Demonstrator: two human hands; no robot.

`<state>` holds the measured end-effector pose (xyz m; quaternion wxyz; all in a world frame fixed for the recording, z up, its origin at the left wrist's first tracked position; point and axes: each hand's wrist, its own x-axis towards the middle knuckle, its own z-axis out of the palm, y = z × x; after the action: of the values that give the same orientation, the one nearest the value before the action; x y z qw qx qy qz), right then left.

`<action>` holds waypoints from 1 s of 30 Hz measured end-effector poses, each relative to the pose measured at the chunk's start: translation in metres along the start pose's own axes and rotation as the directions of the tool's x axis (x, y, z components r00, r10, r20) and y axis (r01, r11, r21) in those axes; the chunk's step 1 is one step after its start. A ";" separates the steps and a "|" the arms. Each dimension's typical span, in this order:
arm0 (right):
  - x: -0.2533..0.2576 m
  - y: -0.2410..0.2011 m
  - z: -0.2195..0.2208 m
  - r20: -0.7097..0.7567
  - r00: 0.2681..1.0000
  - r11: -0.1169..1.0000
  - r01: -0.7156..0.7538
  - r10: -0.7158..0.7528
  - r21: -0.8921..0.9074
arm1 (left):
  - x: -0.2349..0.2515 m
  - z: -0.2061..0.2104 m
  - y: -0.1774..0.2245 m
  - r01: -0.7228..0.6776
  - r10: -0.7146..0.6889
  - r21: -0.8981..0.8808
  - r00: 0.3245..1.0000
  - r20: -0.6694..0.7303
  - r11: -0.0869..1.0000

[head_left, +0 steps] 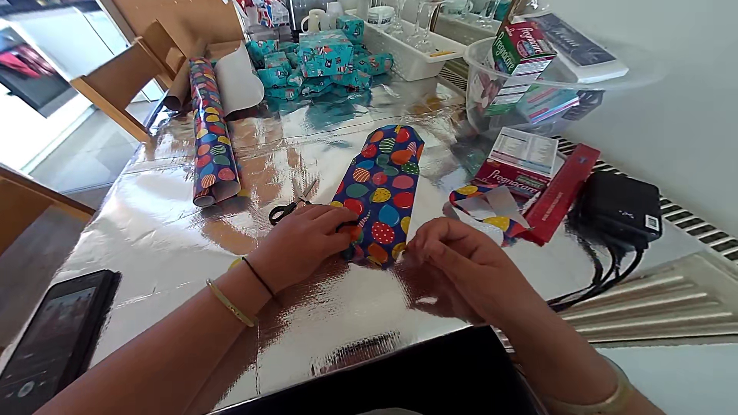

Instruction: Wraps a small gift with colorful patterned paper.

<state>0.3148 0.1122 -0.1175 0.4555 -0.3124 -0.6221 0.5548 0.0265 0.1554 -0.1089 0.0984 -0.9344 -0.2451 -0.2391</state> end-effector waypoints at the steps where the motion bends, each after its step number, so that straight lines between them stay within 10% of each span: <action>1: 0.000 -0.002 -0.002 -0.029 0.999 1.000 -0.014 0.013 -0.014 | -0.001 0.002 0.001 -0.003 0.003 0.011 1.000 -0.001 1.000; 15: 0.010 0.000 -0.006 -0.208 0.946 0.877 -0.129 0.249 0.464 | 0.004 0.015 0.013 0.103 -0.103 -0.026 0.995 0.012 0.994; 21: 0.000 0.003 -0.023 -0.025 0.931 0.711 -0.261 0.364 0.653 | 0.005 0.016 0.017 0.223 -0.218 -0.199 0.975 0.050 0.954; 30: -0.004 -0.018 -0.031 0.059 0.967 0.770 -0.232 0.247 0.595 | 0.002 0.001 0.015 0.165 -0.169 -0.215 0.986 0.004 0.962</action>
<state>0.3469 0.1181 -0.1016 0.4632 -0.2360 -0.3657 0.7720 0.0358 0.1429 -0.1097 -0.0219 -0.9138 -0.2950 -0.2784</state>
